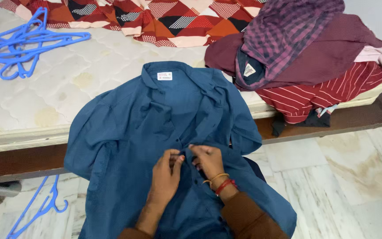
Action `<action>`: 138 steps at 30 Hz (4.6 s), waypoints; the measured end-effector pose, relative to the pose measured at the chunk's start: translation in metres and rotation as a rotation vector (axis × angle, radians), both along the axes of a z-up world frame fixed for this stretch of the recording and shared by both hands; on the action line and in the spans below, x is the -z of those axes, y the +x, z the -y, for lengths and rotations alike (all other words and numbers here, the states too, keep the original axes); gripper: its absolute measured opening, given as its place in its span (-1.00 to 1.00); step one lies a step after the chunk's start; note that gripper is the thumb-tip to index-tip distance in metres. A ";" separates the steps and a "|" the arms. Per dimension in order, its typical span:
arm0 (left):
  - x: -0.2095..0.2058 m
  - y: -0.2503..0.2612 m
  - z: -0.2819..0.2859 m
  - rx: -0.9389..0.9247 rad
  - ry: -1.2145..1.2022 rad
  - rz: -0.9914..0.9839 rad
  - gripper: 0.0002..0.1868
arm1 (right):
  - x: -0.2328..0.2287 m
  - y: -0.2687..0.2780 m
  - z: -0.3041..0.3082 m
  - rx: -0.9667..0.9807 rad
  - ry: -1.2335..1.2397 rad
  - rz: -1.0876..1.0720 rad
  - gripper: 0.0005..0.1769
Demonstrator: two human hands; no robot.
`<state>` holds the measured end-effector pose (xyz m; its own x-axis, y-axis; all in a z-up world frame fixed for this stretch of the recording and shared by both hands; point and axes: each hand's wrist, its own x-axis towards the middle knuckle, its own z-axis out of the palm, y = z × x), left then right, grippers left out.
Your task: The person buttons a blue shirt laid on a bed, places it on a blue hanger, and hangs it in a wardrobe. They then pick up several hangers from the floor and place them on the bed.
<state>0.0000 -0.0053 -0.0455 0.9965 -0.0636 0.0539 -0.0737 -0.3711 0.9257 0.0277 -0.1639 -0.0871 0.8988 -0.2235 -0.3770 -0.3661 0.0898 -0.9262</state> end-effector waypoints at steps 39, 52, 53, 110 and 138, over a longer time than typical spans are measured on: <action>-0.018 -0.051 0.018 0.122 0.287 -0.328 -0.75 | -0.023 -0.023 0.057 0.426 -0.749 0.476 -0.72; 0.048 -0.028 -0.003 0.049 -0.245 -0.612 -0.64 | -0.026 -0.055 0.025 -0.483 -0.397 0.147 -0.83; 0.049 -0.026 -0.003 0.044 -0.246 -0.606 -0.65 | -0.025 -0.051 0.027 -0.484 -0.358 0.118 -0.82; -0.043 -0.075 0.013 0.428 -0.069 -0.598 -0.71 | -0.066 -0.091 0.056 -0.305 -0.165 0.173 -0.75; -0.057 -0.079 0.018 0.329 -0.083 -0.627 -0.66 | -0.093 -0.121 0.070 -0.619 -0.280 0.114 -0.83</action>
<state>-0.0791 -0.0234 0.0116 0.7714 -0.3868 -0.5053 0.3857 -0.3473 0.8547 -0.0937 -0.2336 0.0055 0.9229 0.2689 -0.2756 -0.1718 -0.3531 -0.9197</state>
